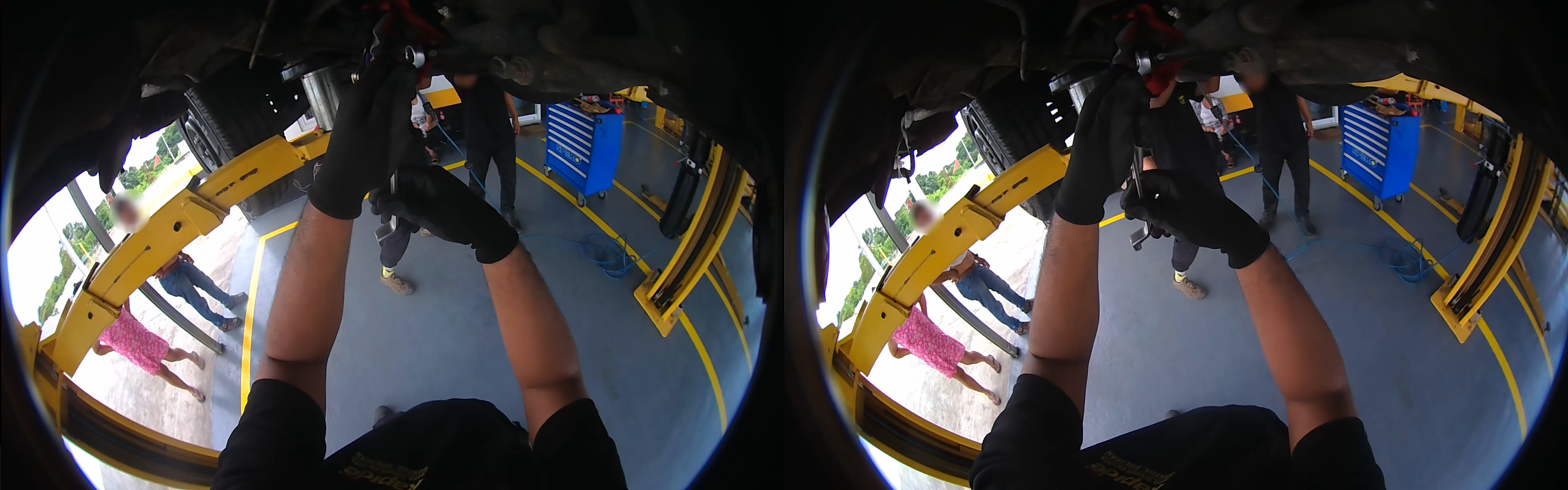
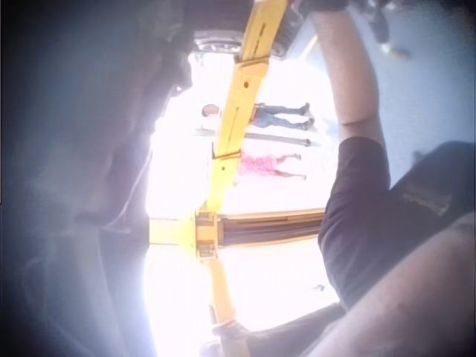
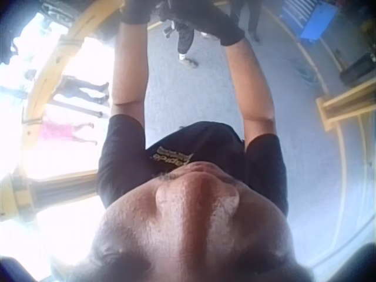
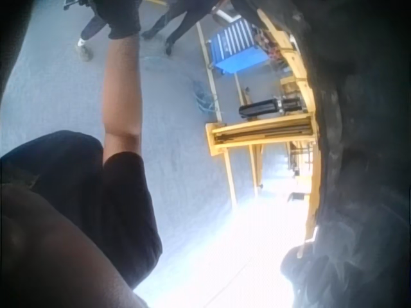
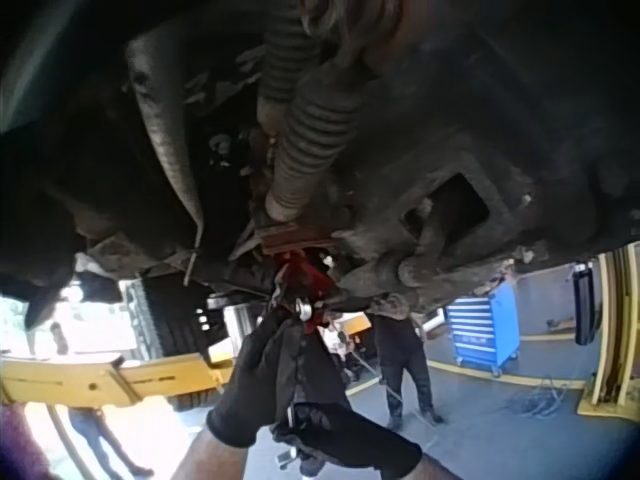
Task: The person retrieves a wrench and pliers from a tool cart, then works under a raised vehicle using both tools to adjust or tighten components of the suspension system. The person repeatedly repositions the tools and applies force to fasteners while standing beneath the vehicle.
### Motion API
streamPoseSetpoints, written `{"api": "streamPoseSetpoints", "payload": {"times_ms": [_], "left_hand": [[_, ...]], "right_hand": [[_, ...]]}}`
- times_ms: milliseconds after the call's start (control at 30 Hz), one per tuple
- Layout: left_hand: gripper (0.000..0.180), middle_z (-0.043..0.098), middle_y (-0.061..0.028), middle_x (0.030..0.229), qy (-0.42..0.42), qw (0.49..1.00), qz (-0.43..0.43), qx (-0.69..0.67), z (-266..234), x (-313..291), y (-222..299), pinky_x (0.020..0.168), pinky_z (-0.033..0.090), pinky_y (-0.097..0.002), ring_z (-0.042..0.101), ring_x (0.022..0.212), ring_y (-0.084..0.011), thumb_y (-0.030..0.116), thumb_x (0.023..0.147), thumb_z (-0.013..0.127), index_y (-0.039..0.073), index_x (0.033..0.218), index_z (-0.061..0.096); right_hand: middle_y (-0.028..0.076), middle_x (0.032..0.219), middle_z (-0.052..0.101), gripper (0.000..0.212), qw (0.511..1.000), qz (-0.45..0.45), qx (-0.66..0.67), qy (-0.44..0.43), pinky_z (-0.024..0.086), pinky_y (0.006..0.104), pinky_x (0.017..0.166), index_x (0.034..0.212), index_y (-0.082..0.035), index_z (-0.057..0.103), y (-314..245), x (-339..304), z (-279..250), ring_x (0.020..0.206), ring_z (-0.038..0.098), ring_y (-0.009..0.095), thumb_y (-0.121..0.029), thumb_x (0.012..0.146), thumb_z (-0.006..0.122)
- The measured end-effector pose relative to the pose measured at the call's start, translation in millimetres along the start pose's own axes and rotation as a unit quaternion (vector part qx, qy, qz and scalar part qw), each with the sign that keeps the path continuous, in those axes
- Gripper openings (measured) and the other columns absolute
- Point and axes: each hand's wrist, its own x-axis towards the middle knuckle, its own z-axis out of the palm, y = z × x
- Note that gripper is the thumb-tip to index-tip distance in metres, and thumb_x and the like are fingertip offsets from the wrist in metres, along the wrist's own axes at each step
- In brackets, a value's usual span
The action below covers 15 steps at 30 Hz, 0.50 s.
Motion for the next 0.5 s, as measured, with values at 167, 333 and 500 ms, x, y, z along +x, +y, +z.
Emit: {"api": "streamPoseSetpoints", "payload": {"times_ms": [167,333,500], "left_hand": [[0.06,0.059,-0.0235,0.129,0.009,0.998,-0.029,0.053,4.1,8.6,16.0,0.091,0.056,-0.0376,0.063,0.113,-0.0376,-0.009,0.075,0.073,-0.003,0.133,0.057],[0.047,0.066,-0.0174,0.106,-0.101,0.936,-0.295,-0.165,-25.5,33.4,48.8,0.075,0.058,-0.0336,0.068,0.092,-0.0297,-0.005,0.084,0.07,0.002,0.128,0.058],[0.024,0.068,-0.0084,0.081,-0.055,0.873,-0.378,-0.304,-32.3,27.7,39.1,0.06,0.053,-0.0282,0.07,0.072,-0.0185,0.014,0.094,0.07,0.005,0.114,0.063]], "right_hand": [[0.004,0.082,0.063,0.025,0.998,0.034,-0.049,0.004,0.05,0.0296,0.064,0.104,-0.003,0.067,-0.2,-10.0,2.2,0.072,0.061,0.011,-0.028,0.101,0.065],[0.011,0.095,0.065,0.021,0.976,0.014,-0.215,0.005,0.051,0.0353,0.073,0.109,-0.003,0.066,-57.2,-53.6,2.0,0.087,0.064,0.023,-0.013,0.092,0.072],[0.013,0.097,0.062,0.031,0.955,-0.139,-0.261,0.038,0.054,0.0373,0.075,0.114,-0.002,0.066,-86.7,-58.4,-4.0,0.093,0.065,0.025,-0.001,0.084,0.074]]}}
